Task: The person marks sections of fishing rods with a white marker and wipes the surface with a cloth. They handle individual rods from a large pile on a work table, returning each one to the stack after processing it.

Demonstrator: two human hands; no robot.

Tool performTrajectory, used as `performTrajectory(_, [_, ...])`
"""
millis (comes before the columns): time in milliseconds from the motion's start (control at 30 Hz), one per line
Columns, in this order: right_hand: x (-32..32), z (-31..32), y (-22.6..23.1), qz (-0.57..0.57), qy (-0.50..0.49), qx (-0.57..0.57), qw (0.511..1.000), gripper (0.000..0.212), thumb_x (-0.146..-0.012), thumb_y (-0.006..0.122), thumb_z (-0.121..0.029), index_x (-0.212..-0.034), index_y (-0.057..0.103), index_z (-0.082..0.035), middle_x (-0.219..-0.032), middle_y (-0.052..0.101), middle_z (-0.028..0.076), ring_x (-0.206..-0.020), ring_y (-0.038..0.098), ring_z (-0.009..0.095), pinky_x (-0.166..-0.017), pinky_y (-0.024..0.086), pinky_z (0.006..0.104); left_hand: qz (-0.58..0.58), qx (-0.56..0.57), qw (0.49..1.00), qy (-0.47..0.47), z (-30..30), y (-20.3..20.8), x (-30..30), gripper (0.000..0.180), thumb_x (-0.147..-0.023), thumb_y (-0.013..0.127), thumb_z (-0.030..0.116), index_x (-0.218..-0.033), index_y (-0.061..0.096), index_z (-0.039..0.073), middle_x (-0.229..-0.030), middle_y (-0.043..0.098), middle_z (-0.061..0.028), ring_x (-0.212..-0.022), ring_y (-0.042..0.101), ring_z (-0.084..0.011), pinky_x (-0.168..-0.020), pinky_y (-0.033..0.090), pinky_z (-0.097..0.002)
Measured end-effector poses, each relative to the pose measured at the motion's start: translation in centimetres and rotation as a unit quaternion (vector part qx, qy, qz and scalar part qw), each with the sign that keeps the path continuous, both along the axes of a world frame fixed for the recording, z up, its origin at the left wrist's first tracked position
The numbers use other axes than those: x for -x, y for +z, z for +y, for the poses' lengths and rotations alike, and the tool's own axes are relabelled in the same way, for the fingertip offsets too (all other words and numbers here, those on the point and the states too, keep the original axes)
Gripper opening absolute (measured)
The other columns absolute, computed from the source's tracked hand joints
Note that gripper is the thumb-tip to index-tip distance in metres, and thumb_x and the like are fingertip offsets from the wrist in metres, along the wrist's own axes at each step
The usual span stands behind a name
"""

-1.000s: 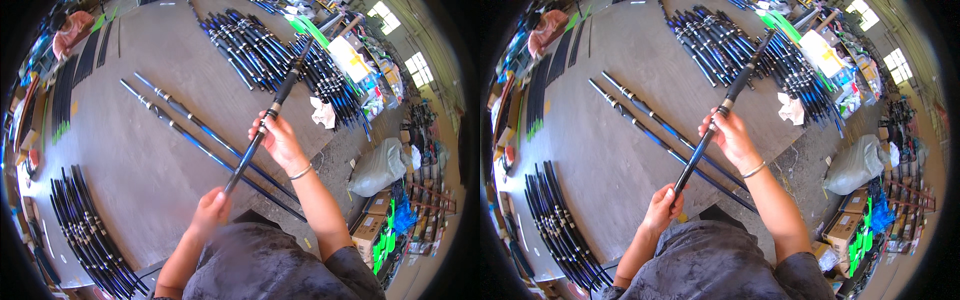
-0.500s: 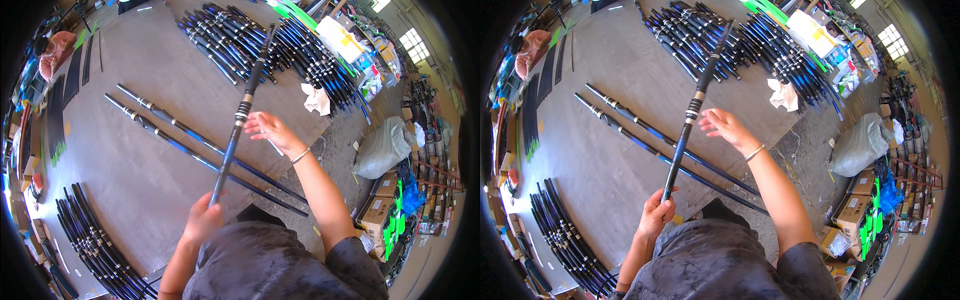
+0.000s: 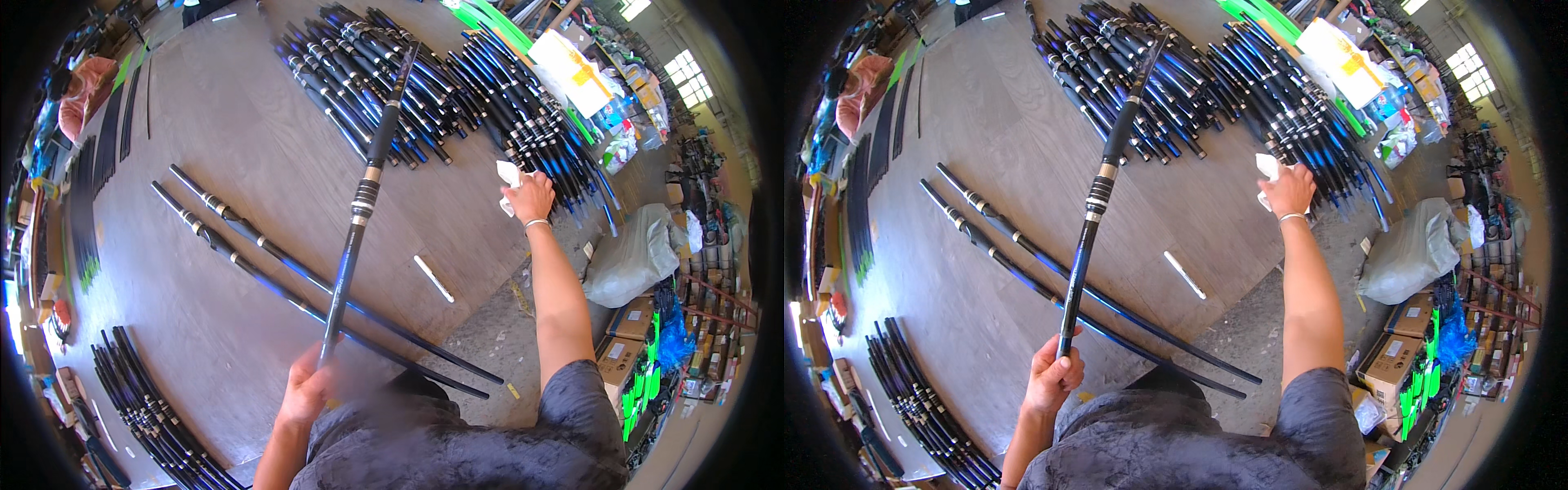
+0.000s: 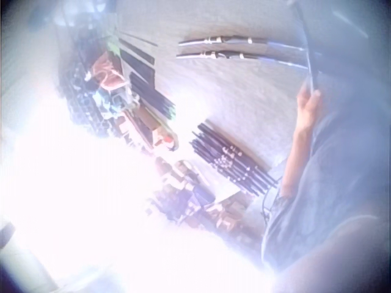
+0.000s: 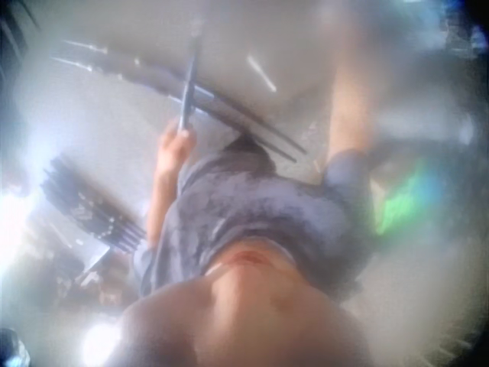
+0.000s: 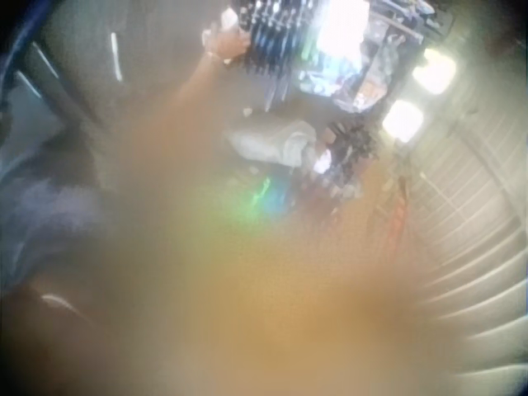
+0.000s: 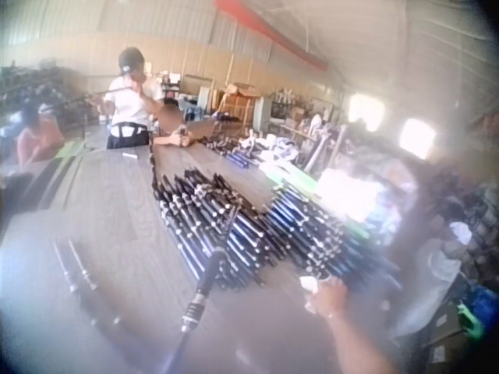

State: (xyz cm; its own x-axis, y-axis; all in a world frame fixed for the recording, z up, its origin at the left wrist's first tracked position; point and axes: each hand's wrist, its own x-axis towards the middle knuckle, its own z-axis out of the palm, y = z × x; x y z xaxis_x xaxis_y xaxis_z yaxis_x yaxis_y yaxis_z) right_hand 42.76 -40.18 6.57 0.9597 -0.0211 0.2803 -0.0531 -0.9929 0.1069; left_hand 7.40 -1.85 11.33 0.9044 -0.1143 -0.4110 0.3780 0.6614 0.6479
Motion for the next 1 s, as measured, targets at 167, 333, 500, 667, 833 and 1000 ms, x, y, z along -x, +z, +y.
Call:
performTrajectory(167, [-1.8,-4.2,-3.7,-0.042,0.157,-0.201,0.966,0.019,-0.084,0.067,-0.020,-0.086,0.062,-0.002,-0.100,0.061,0.014,-0.098,0.057,0.028,-0.084,0.045,0.0409,0.009,-0.007,1.000,-0.026,-0.5,0.5,-2.1,0.061,-0.089,0.067,0.025,-0.138,0.041,0.000,-0.063,0.037,0.0029,-0.051,0.032,-0.0067,-0.045,0.025,-0.0234])
performTrajectory(333, [4.6,5.2,3.8,0.099,0.023,-0.852,0.513,0.026,-0.101,0.046,-0.021,-0.115,0.058,-0.003,-0.104,0.062,0.007,-0.093,0.058,0.017,-0.084,0.049,0.0327,-0.004,-0.003,1.000,-0.009,-0.6,0.0,-2.4,0.060,-0.089,0.066,0.025,-0.137,0.041,-0.001,-0.063,0.037,0.0031,-0.050,0.032,-0.0066,-0.045,0.024,-0.0233])
performTrajectory(500, [9.5,9.4,6.9,0.292,0.158,-0.877,0.346,0.067,-0.092,0.059,-0.047,-0.140,0.040,-0.005,-0.127,0.055,0.008,-0.116,0.054,0.020,-0.102,0.044,0.0382,-0.035,0.014,0.999,0.008,-0.2,0.4,-2.3,0.059,-0.090,0.065,0.024,-0.137,0.041,-0.001,-0.063,0.037,0.0033,-0.050,0.032,-0.0061,-0.044,0.023,-0.0225])
performTrajectory(667, [13.2,14.5,11.0,0.294,0.181,-0.785,0.514,0.049,-0.094,0.059,-0.019,-0.137,0.041,-0.004,-0.126,0.055,0.007,-0.116,0.053,0.018,-0.100,0.043,0.0345,-0.046,0.038,0.998,0.028,0.9,1.4,-0.7,0.056,-0.091,0.064,0.023,-0.137,0.042,-0.001,-0.063,0.037,0.0037,-0.050,0.031,-0.0058,-0.044,0.023,-0.0223])
performTrajectory(833, [15.7,15.9,12.8,0.296,0.191,-0.701,0.620,0.031,-0.097,0.056,-0.016,-0.124,0.053,-0.001,-0.123,0.056,0.007,-0.111,0.053,0.013,-0.095,0.044,0.0290,-0.070,0.019,0.997,0.039,1.9,1.4,0.0,0.055,-0.092,0.063,0.023,-0.137,0.042,0.000,-0.062,0.037,0.0039,-0.049,0.031,-0.0057,-0.044,0.024,-0.0222])
performTrajectory(1000, [17.5,16.8,14.4,0.098,0.351,-0.526,0.768,0.031,-0.086,0.062,-0.010,-0.113,0.060,0.005,-0.120,0.057,0.011,-0.103,0.058,0.014,-0.091,0.046,0.0273,-0.082,0.030,0.995,0.046,2.3,1.8,0.2,0.054,-0.092,0.063,0.023,-0.137,0.043,0.001,-0.064,0.036,0.0044,-0.051,0.031,-0.0053,-0.045,0.024,-0.0215])
